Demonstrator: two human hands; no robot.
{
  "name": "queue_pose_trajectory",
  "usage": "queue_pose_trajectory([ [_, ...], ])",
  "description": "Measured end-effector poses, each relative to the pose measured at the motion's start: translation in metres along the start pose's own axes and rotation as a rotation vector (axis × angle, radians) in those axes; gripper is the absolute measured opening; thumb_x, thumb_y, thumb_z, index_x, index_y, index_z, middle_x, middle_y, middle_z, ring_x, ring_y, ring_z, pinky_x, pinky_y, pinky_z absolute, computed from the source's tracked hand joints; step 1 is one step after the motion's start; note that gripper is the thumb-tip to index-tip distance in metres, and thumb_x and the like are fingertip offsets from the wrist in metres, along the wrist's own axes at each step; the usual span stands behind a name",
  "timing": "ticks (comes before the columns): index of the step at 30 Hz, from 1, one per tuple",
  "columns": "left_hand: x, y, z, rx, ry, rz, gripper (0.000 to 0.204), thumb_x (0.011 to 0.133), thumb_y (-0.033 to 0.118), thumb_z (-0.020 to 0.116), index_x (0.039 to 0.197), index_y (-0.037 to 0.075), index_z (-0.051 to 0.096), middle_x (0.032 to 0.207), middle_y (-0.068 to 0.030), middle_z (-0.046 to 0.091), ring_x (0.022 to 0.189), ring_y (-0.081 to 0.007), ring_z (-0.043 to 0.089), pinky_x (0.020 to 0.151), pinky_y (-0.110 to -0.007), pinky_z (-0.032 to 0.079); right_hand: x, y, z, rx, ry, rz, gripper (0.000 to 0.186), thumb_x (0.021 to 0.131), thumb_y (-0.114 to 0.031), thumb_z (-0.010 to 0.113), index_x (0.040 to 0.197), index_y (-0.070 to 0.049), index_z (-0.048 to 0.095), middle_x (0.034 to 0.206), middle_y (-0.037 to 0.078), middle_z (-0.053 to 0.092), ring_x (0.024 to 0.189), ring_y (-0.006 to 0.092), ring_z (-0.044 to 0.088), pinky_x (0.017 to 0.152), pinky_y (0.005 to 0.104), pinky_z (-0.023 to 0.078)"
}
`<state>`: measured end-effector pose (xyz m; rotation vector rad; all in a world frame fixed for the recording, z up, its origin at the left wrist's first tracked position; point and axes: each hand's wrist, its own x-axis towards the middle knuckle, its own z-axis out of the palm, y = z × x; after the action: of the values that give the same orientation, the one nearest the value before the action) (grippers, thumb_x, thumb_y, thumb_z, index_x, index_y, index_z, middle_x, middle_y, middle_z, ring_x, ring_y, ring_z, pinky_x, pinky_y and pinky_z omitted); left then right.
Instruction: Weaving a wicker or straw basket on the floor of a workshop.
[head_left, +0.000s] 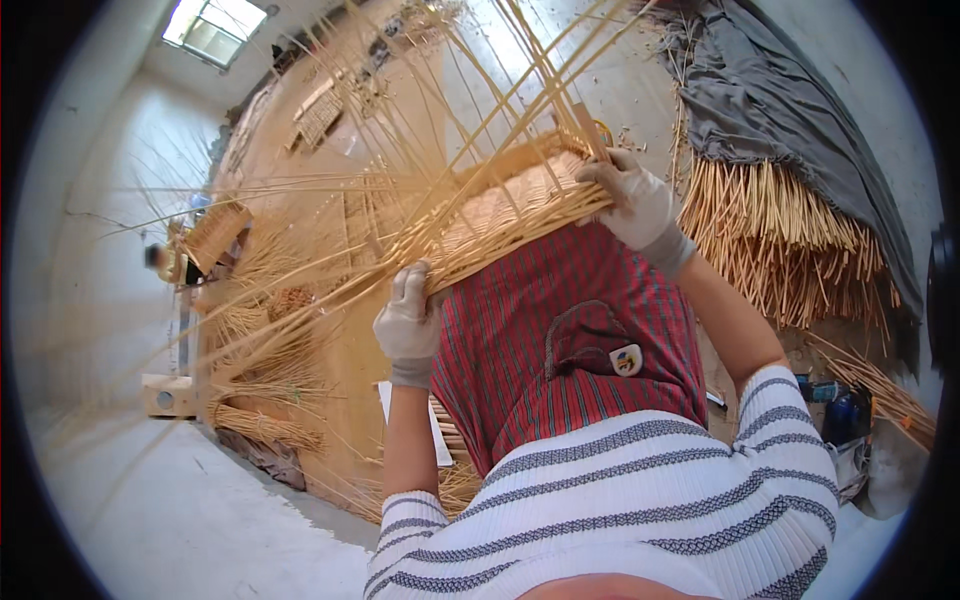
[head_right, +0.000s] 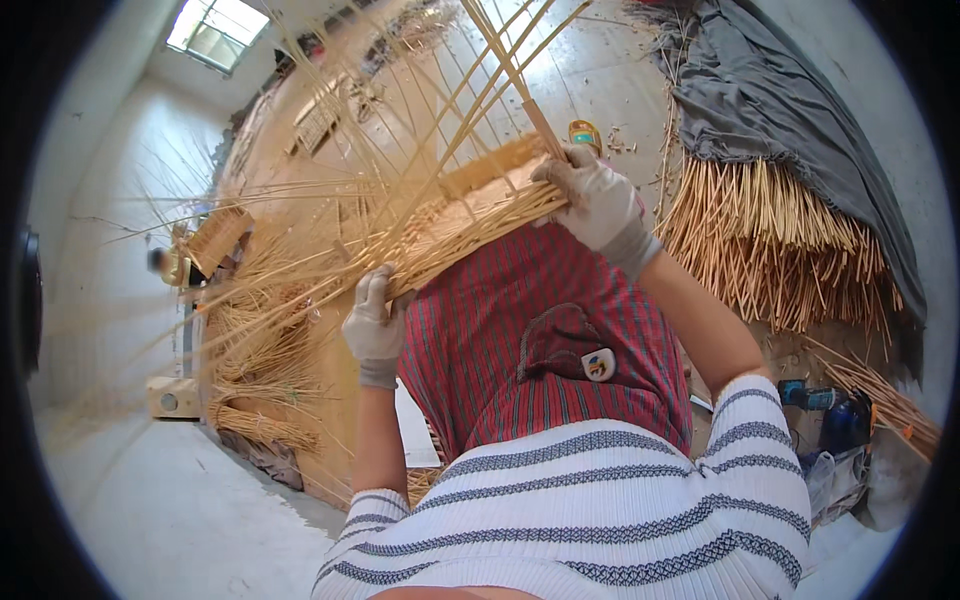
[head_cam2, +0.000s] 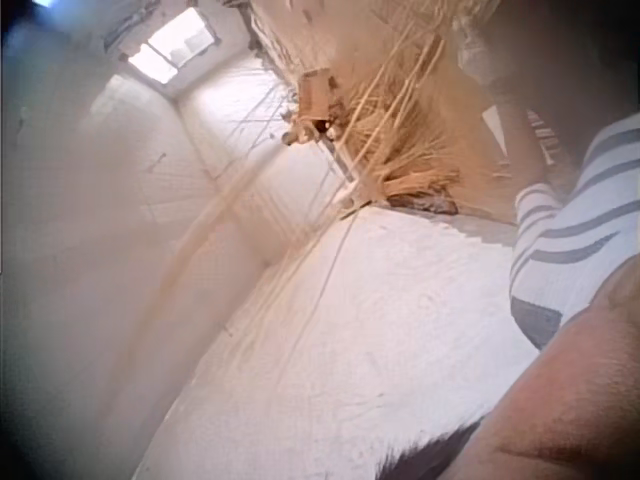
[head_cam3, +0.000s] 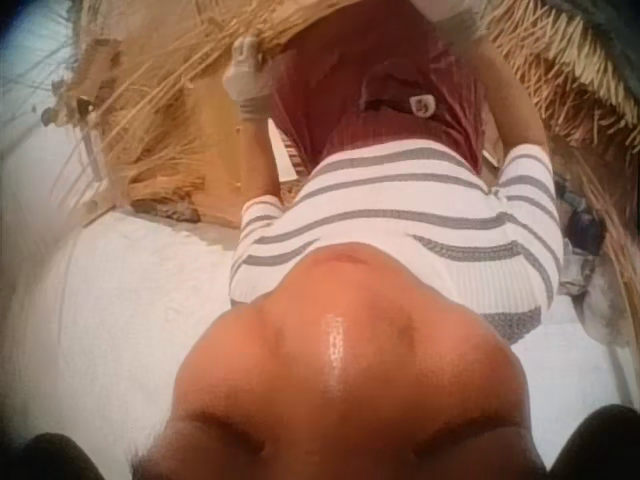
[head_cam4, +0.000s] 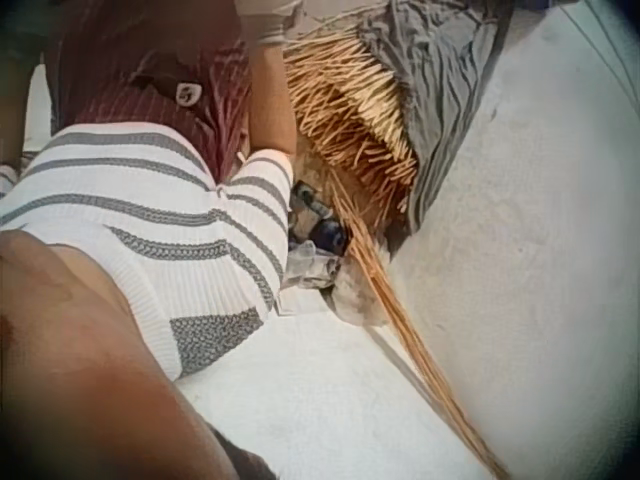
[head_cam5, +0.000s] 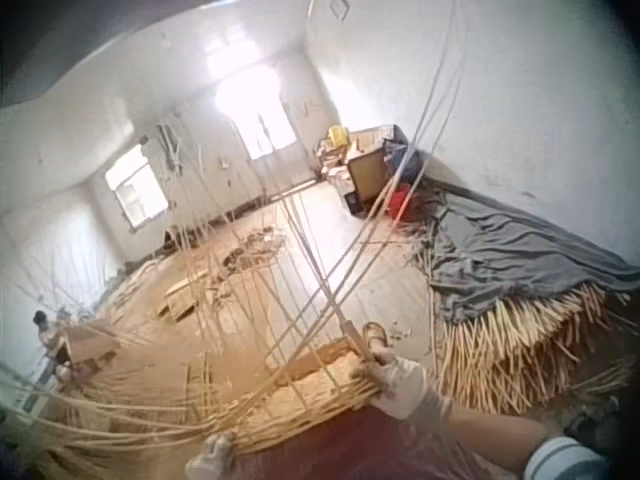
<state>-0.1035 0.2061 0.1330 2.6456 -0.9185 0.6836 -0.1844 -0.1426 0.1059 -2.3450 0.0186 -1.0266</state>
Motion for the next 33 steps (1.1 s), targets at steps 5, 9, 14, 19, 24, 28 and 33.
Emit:
queue_pose_trajectory([
  [5, 0.023, -0.031, 0.092, -0.011, -0.437, -0.054, 0.057, 0.087, 0.03, 0.068, 0.137, 0.016, 0.045, 0.124, -0.0137, 0.061, 0.094, -0.0375, 0.067, 0.074, -0.048, 0.055, 0.011, 0.07, 0.077, 0.21, -0.292, 0.165, 0.057, 0.07, -0.03, 0.085, 0.12, -0.013, 0.062, 0.115, 0.014, 0.06, 0.111, 0.032, 0.059, 0.097, 0.0403, 0.049],
  [9, 0.063, -0.066, 0.118, -0.112, -0.323, 0.036, 0.053, 0.092, 0.036, 0.062, 0.138, 0.015, 0.045, 0.126, -0.0135, 0.059, 0.098, -0.0372, 0.066, 0.077, -0.047, 0.054, 0.039, 0.083, 0.105, -0.181, -0.337, 0.151, 0.081, 0.067, -0.064, 0.077, 0.132, -0.018, 0.058, 0.126, 0.02, 0.054, 0.123, 0.0385, 0.051, 0.104, 0.0444, 0.044],
  [14, 0.116, -0.074, 0.124, 0.022, -0.5, -0.154, 0.049, 0.098, 0.048, 0.049, 0.135, 0.016, 0.047, 0.13, -0.0127, 0.056, 0.102, -0.0379, 0.065, 0.08, -0.049, 0.052, 0.081, 0.082, 0.134, -0.322, -0.399, 0.219, 0.085, 0.067, -0.071, 0.075, 0.131, -0.017, 0.059, 0.125, 0.02, 0.054, 0.121, 0.0374, 0.054, 0.1, 0.0451, 0.047],
  [19, 0.14, -0.072, 0.141, 0.015, -0.393, -0.279, 0.04, 0.096, 0.04, 0.055, 0.125, 0.013, 0.053, 0.125, -0.0132, 0.06, 0.103, -0.0363, 0.065, 0.081, -0.049, 0.051, 0.095, 0.089, 0.161, -0.225, -0.247, 0.318, 0.077, 0.064, -0.067, 0.08, 0.116, -0.012, 0.065, 0.117, 0.018, 0.057, 0.099, 0.0361, 0.065, 0.085, 0.0441, 0.053],
  [24, 0.148, -0.071, 0.161, 0.034, -0.364, -0.441, 0.028, 0.092, 0.031, 0.059, 0.115, 0.014, 0.057, 0.117, -0.013, 0.064, 0.102, -0.0353, 0.065, 0.08, -0.05, 0.051, 0.1, 0.088, 0.17, -0.298, -0.095, 0.287, 0.063, 0.067, -0.056, 0.082, 0.111, -0.013, 0.067, 0.114, 0.017, 0.058, 0.098, 0.0363, 0.065, 0.083, 0.0442, 0.053],
  [28, 0.132, -0.067, 0.154, 0.019, -0.179, -0.317, 0.029, 0.09, 0.03, 0.062, 0.114, 0.015, 0.056, 0.109, -0.0121, 0.063, 0.093, -0.0357, 0.066, 0.072, -0.05, 0.051, 0.095, 0.081, 0.164, -0.341, -0.151, 0.332, 0.06, 0.067, -0.05, 0.085, 0.111, -0.014, 0.066, 0.117, 0.017, 0.057, 0.098, 0.0374, 0.065, 0.084, 0.0463, 0.054],
  [33, 0.091, -0.052, 0.132, -0.018, -0.31, -0.299, 0.034, 0.089, 0.032, 0.064, 0.116, 0.013, 0.055, 0.105, -0.0106, 0.062, 0.085, -0.0342, 0.066, 0.068, -0.047, 0.052, 0.06, 0.074, 0.145, -0.165, -0.146, 0.302, 0.072, 0.06, -0.053, 0.088, 0.116, -0.014, 0.063, 0.118, 0.018, 0.056, 0.101, 0.0375, 0.064, 0.083, 0.0444, 0.055],
])
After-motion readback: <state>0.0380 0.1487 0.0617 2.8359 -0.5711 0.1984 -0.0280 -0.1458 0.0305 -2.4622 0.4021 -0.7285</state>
